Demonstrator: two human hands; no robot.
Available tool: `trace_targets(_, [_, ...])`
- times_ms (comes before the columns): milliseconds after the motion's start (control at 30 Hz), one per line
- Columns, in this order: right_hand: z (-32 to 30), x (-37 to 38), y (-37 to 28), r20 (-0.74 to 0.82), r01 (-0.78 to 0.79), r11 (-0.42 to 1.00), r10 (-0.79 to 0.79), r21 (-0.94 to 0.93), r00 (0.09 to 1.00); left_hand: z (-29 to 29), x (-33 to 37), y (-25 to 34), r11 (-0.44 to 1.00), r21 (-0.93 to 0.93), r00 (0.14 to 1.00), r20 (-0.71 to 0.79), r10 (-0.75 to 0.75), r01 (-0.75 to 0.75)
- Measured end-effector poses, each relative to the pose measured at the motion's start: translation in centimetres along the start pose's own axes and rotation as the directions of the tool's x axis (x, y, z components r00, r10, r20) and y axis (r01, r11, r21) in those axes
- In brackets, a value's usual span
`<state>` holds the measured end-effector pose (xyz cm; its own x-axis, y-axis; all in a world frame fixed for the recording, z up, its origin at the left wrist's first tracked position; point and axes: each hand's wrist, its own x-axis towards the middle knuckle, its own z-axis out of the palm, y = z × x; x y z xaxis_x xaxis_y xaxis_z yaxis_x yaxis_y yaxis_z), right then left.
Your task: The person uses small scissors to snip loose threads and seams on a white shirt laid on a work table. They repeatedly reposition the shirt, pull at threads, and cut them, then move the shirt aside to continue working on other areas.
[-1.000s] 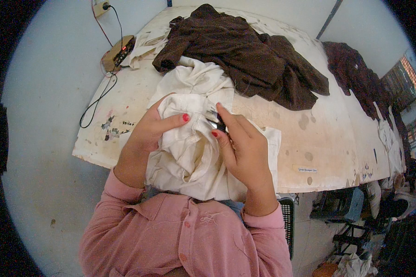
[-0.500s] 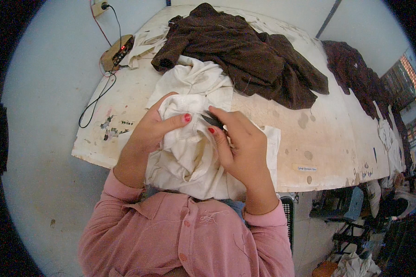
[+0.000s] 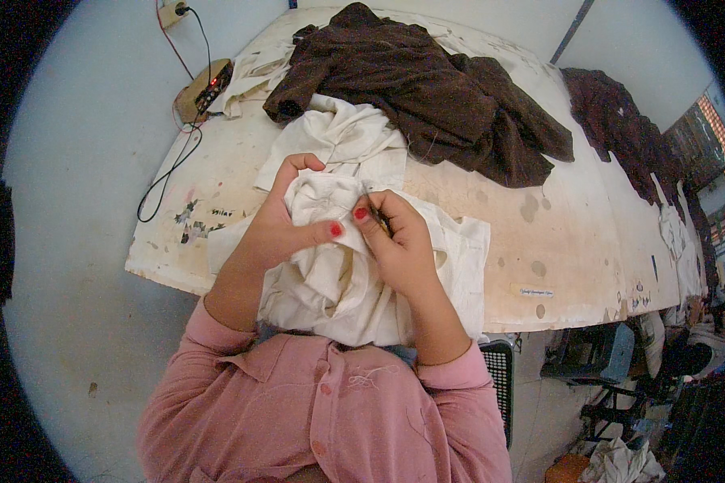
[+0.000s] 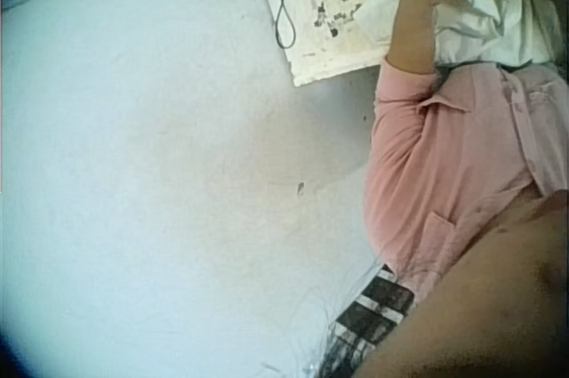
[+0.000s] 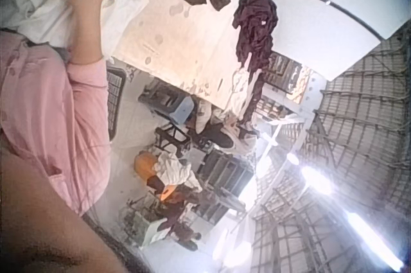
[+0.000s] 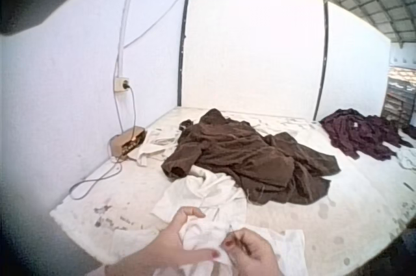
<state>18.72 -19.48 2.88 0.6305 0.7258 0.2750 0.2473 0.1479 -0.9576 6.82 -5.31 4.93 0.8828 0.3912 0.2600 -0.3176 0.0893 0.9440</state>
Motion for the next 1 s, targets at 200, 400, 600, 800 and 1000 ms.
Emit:
trace_targets(200, [0.4,0.7,-0.1,-0.065,0.067,0.991,-0.059,0.119,0.996,-0.6,-0.1,0.0,0.987,0.152,0.998,0.05,0.039,-0.046])
trace_targets(400, [-2.6,0.9,-0.5,-0.005,0.0,1.0,0.0,-0.025,1.0,-1.3,0.1,-0.1,0.99,0.123,0.996,0.055,-0.074,0.067])
trace_targets(600, [-3.0,1.8,-0.4,-0.117,0.134,0.939,-0.179,-0.318,0.977,-0.9,-0.1,-0.1,0.962,-0.124,0.969,0.078,-0.235,0.243])
trace_targets(800, [0.7,-1.4,-1.0,-0.212,0.23,0.843,-0.369,-0.485,0.905,0.1,0.3,-0.7,0.927,-0.311,0.968,-0.071,-0.242,0.209])
trace_targets(1000, [1.8,-1.6,-0.3,-0.015,0.401,0.772,-0.468,-0.493,0.884,0.0,0.3,-0.6,0.853,-0.445,0.951,-0.011,-0.308,0.271])
